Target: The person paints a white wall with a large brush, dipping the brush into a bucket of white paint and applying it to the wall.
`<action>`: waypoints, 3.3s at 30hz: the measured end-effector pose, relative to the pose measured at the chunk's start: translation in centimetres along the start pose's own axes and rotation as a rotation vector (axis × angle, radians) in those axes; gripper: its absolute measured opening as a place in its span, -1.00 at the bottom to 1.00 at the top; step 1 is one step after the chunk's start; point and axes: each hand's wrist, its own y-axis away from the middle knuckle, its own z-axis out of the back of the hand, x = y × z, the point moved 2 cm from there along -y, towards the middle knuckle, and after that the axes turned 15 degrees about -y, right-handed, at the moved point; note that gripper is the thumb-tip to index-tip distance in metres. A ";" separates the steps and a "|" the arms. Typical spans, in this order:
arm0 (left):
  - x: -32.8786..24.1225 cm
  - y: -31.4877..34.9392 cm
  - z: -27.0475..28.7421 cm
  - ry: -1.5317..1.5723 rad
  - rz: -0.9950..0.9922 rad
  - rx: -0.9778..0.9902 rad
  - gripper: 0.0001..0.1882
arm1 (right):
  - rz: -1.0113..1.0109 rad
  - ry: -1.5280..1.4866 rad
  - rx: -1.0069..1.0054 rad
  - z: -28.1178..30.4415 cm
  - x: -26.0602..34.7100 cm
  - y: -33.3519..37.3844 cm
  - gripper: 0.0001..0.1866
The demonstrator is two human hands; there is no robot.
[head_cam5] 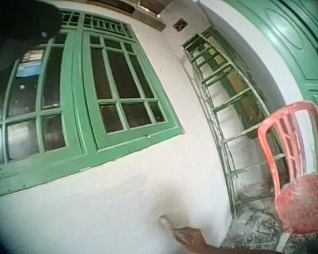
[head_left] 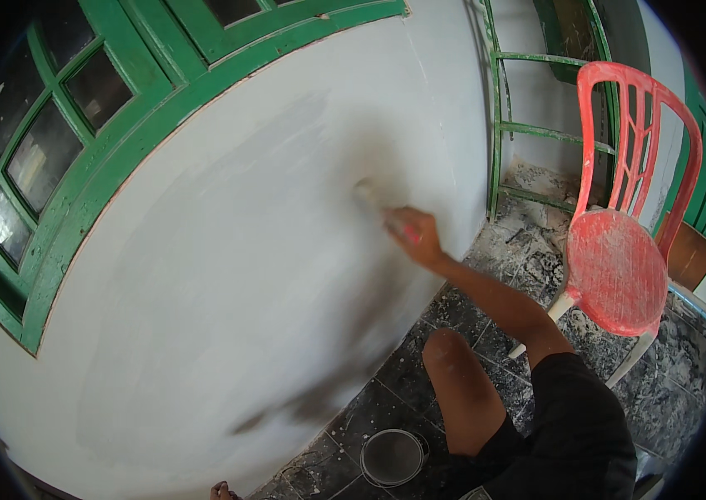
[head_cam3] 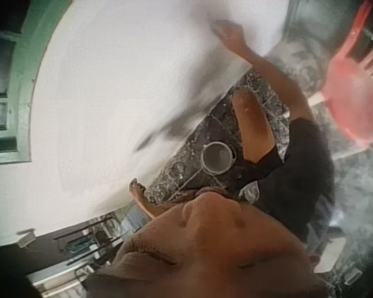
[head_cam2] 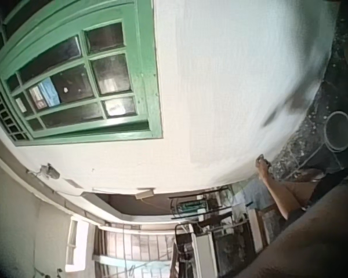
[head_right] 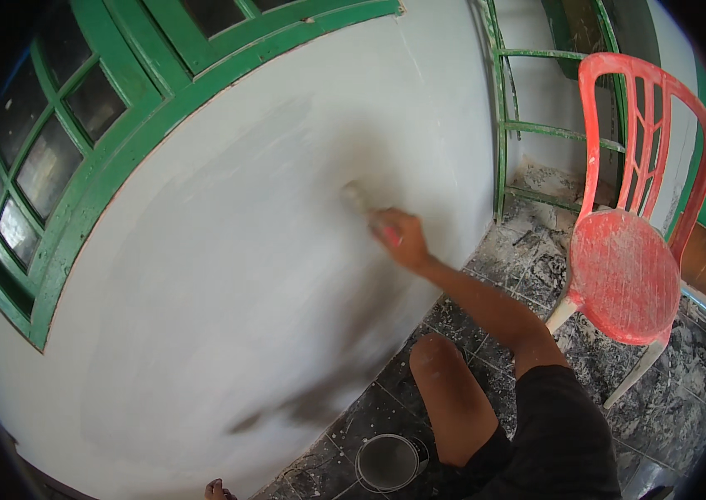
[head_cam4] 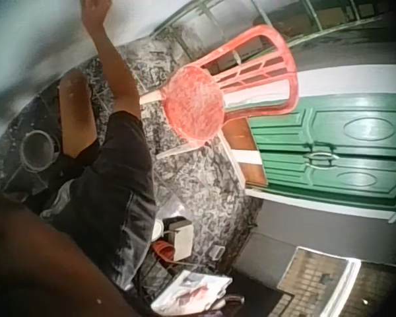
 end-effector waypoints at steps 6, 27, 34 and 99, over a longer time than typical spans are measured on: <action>0.4 -0.4 -0.3 -0.024 -0.023 0.014 -0.69 | -0.079 -0.353 0.248 -0.6 3.7 0.7 -0.76; -3.0 2.1 -0.5 0.057 -0.108 -0.008 -0.75 | -0.203 -0.596 0.025 -0.1 0.4 -6.9 -0.79; -1.4 1.9 1.7 0.098 -0.193 -0.022 -0.75 | -0.041 0.197 -0.312 7.4 -2.8 -10.1 -0.86; -7.6 5.6 0.9 0.062 -0.343 0.026 -0.64 | -0.132 -0.287 0.180 -6.5 11.9 -12.2 -0.88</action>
